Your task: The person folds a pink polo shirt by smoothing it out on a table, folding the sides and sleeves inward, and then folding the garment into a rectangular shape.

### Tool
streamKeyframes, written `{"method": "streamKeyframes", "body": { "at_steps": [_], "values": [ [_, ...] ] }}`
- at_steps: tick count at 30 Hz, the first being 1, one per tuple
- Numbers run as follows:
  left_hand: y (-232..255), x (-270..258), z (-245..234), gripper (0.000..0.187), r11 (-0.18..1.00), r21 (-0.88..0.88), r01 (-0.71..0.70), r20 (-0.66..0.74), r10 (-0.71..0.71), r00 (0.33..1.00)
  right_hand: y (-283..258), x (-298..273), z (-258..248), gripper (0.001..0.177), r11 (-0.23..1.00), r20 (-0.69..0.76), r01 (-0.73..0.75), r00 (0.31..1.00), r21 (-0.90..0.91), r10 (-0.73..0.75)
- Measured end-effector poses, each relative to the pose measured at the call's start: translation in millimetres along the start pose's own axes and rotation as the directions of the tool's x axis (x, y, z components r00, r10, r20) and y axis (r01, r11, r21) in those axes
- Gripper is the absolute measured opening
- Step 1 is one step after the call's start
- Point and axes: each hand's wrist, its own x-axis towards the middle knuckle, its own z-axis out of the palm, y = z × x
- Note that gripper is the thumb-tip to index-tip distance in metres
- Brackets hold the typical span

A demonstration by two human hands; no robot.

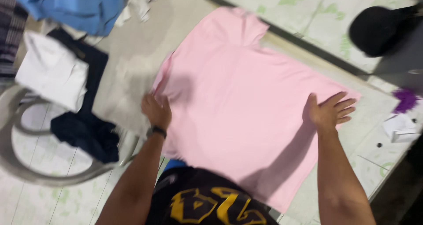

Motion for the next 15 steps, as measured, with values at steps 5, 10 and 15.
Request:
{"method": "streamKeyframes", "body": {
  "at_steps": [5,10,15],
  "values": [
    [-71.0,74.8,12.2,0.031,0.94,-0.302,0.161,0.039,-0.157,0.987,-26.8,-42.7,82.7,0.084,0.766,-0.215,0.626,0.776,0.146,-0.593],
    [-49.6,109.2,1.9,0.037,0.927,-0.278,0.253,0.52,-0.076,0.851,-140.0,-183.1,145.9,0.06,0.697,0.222,0.601,0.674,0.391,-0.705],
    [-31.5,120.5,0.5,0.06,0.851,-0.296,0.434,0.669,-0.14,0.73,-226.4,-272.0,170.0,0.065,0.564,0.22,0.754,0.52,0.335,-0.826]
  ]
}}
